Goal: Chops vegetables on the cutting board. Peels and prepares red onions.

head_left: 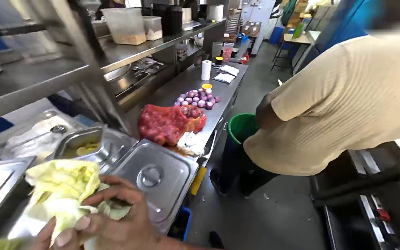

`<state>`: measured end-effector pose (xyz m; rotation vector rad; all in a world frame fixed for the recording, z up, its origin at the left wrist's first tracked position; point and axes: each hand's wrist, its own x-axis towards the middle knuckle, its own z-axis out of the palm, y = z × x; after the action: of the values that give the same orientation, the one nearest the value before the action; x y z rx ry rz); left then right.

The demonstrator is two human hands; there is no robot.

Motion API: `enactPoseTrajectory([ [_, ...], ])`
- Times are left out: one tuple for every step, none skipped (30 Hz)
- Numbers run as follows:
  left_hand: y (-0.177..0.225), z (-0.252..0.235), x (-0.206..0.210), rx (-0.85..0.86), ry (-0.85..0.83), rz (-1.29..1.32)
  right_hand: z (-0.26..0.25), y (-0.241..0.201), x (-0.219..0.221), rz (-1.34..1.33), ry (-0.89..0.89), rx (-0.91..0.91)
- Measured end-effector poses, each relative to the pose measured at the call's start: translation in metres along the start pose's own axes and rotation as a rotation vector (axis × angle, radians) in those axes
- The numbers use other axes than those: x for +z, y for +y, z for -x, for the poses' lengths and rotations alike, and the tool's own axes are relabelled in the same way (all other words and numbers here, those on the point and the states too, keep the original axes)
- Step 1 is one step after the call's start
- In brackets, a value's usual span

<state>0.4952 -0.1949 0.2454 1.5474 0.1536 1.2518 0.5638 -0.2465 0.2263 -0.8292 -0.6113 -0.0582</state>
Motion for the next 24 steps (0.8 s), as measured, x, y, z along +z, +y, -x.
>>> enactPoseTrajectory([
  [0.001,0.003,0.034,-0.002,-0.018,-0.017,-0.017,-0.017,-0.027,0.033,0.012,-0.025],
  [0.002,0.006,0.069,-0.012,-0.029,-0.013,-0.033,-0.033,-0.054,0.08,0.035,-0.03],
  [0.006,0.009,0.105,-0.03,-0.035,0.015,-0.047,-0.047,-0.08,0.139,0.074,-0.033],
  [0.008,0.013,0.138,-0.038,-0.033,0.043,-0.06,-0.059,-0.104,0.191,0.121,-0.031],
  [0.005,0.015,0.17,-0.036,-0.025,0.067,-0.072,-0.07,-0.127,0.227,0.169,-0.022],
  [0.001,0.017,0.198,-0.039,-0.035,0.085,-0.084,-0.079,-0.149,0.252,0.223,-0.019],
  [-0.004,0.018,0.225,-0.056,-0.06,0.116,-0.095,-0.086,-0.17,0.274,0.274,-0.013],
  [-0.01,0.019,0.25,-0.083,-0.088,0.143,-0.106,-0.091,-0.191,0.294,0.318,-0.006],
  [-0.015,0.019,0.274,-0.112,-0.115,0.164,-0.117,-0.095,-0.211,0.319,0.359,-0.011],
  [-0.021,0.019,0.298,-0.139,-0.145,0.185,-0.128,-0.098,-0.231,0.348,0.403,-0.023],
  [-0.027,0.02,0.321,-0.166,-0.173,0.203,-0.138,-0.1,-0.25,0.377,0.442,-0.033],
  [-0.033,0.021,0.342,-0.196,-0.201,0.22,-0.147,-0.102,-0.268,0.407,0.477,-0.038],
  [-0.039,0.021,0.362,-0.232,-0.222,0.247,-0.157,-0.103,-0.285,0.436,0.509,-0.045],
  [-0.046,0.022,0.382,-0.267,-0.24,0.276,-0.167,-0.105,-0.302,0.463,0.532,-0.06],
  [-0.056,0.022,0.402,-0.299,-0.255,0.308,-0.177,-0.105,-0.318,0.488,0.548,-0.072],
  [-0.067,0.023,0.421,-0.331,-0.269,0.335,-0.187,-0.103,-0.335,0.513,0.571,-0.078],
  [-0.08,0.025,0.438,-0.366,-0.292,0.355,-0.196,-0.1,-0.351,0.538,0.596,-0.075],
  [-0.094,0.026,0.455,-0.396,-0.318,0.374,-0.203,-0.095,-0.368,0.567,0.621,-0.07],
  [-0.109,0.029,0.47,-0.425,-0.34,0.383,-0.209,-0.088,-0.385,0.604,0.646,-0.063],
  [-0.123,0.03,0.487,-0.457,-0.36,0.386,-0.217,-0.08,-0.402,0.639,0.673,-0.06],
  [-0.137,0.03,0.504,-0.498,-0.376,0.388,-0.226,-0.071,-0.419,0.67,0.705,-0.055],
  [-0.152,0.031,0.521,-0.539,-0.388,0.394,-0.235,-0.062,-0.437,0.694,0.74,-0.05],
  [-0.168,0.033,0.537,-0.578,-0.406,0.399,-0.242,-0.054,-0.456,0.714,0.777,-0.041],
  [-0.182,0.035,0.554,-0.625,-0.431,0.4,-0.248,-0.045,-0.474,0.73,0.813,-0.037],
])
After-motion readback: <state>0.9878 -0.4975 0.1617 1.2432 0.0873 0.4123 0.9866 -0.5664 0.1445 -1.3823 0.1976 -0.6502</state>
